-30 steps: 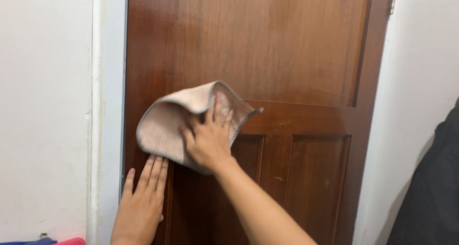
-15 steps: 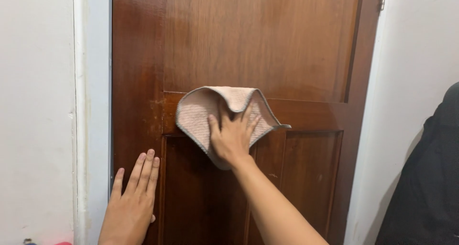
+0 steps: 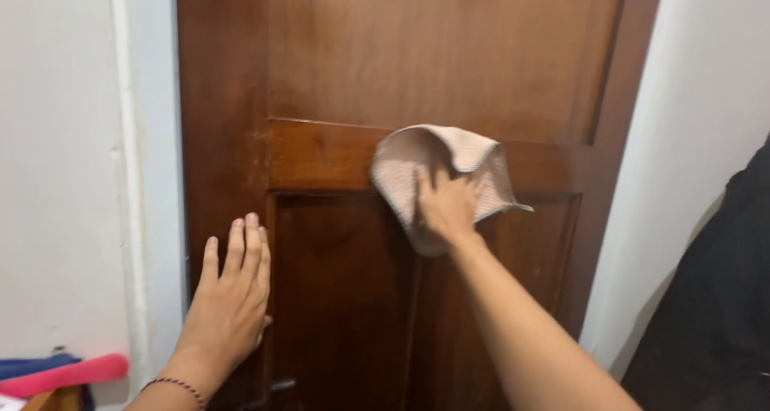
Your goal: Cleaning a wooden door with a cloth.
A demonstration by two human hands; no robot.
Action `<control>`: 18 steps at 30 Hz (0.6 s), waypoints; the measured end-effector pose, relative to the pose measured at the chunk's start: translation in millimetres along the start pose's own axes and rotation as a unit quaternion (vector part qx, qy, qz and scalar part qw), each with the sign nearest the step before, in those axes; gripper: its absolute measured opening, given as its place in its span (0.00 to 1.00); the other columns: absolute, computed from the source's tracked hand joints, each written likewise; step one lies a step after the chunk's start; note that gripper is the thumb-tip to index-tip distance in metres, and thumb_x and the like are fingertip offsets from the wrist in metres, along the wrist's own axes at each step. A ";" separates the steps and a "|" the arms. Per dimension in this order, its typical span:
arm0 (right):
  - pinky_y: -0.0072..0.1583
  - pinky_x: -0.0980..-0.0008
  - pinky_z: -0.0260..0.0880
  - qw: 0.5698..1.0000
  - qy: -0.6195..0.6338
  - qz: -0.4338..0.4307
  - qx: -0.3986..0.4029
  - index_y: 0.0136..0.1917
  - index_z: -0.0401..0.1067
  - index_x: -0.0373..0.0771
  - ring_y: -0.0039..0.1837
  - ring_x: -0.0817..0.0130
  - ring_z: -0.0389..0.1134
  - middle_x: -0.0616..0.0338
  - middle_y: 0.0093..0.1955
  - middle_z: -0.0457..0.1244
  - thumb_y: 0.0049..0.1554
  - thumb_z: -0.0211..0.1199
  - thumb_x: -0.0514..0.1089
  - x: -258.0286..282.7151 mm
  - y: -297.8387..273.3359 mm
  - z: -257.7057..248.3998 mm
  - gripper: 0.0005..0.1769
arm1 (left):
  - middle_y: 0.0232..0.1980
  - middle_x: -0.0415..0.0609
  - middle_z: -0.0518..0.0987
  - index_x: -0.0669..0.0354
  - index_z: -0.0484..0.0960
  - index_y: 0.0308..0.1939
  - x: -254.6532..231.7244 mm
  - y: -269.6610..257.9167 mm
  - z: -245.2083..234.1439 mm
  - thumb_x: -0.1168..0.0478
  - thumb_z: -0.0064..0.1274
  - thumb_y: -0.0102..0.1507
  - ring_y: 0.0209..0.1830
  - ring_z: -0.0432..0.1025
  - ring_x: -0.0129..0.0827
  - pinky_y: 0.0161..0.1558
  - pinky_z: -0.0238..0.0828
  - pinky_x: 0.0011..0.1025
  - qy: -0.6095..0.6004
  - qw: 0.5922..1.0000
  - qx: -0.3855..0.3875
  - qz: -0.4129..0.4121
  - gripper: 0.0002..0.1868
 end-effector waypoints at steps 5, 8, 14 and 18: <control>0.77 0.38 0.24 0.989 0.028 -0.147 -0.018 0.71 0.68 0.42 0.81 0.24 0.36 0.23 0.76 0.50 0.63 0.43 0.67 34.8 -38.0 -13.1 0.37 | 0.73 0.65 0.59 0.66 0.66 0.62 4.0 31.8 -42.2 0.39 0.55 0.62 0.72 0.55 0.55 0.71 0.54 0.48 -0.043 0.995 0.088 -0.002 0.38; 0.78 0.40 0.24 0.992 0.014 -0.124 -0.024 0.71 0.69 0.41 0.82 0.26 0.36 0.22 0.76 0.50 0.64 0.44 0.67 -4.3 -24.5 -1.0 0.36 | 0.72 0.57 0.61 0.59 0.67 0.64 6.2 52.6 -48.6 0.49 0.58 0.58 0.69 0.58 0.52 0.70 0.56 0.46 -0.050 0.998 0.019 -0.013 0.35; 0.78 0.37 0.25 0.995 0.060 -0.003 -0.079 0.76 0.64 0.41 0.77 0.26 0.43 0.19 0.68 0.56 0.64 0.43 0.66 -62.4 14.7 -23.3 0.38 | 0.75 0.55 0.60 0.51 0.64 0.71 4.0 65.0 -57.0 0.55 0.58 0.53 0.65 0.60 0.52 0.65 0.60 0.50 -0.052 0.997 -0.054 0.001 0.41; 0.80 0.36 0.28 0.999 -0.004 -0.026 -0.020 0.71 0.69 0.40 0.77 0.31 0.50 0.24 0.66 0.60 0.63 0.46 0.66 -31.9 5.8 -16.0 0.35 | 0.71 0.50 0.64 0.42 0.63 0.73 -19.0 69.8 -24.8 0.50 0.55 0.49 0.66 0.62 0.40 0.65 0.62 0.62 0.029 0.993 -0.112 -0.033 0.46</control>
Point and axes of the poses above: each hand's wrist, its own y-axis towards the middle knuckle, its own z-axis out of the palm, x = y × z, the point moved 8 cm from there along y, towards the middle knuckle
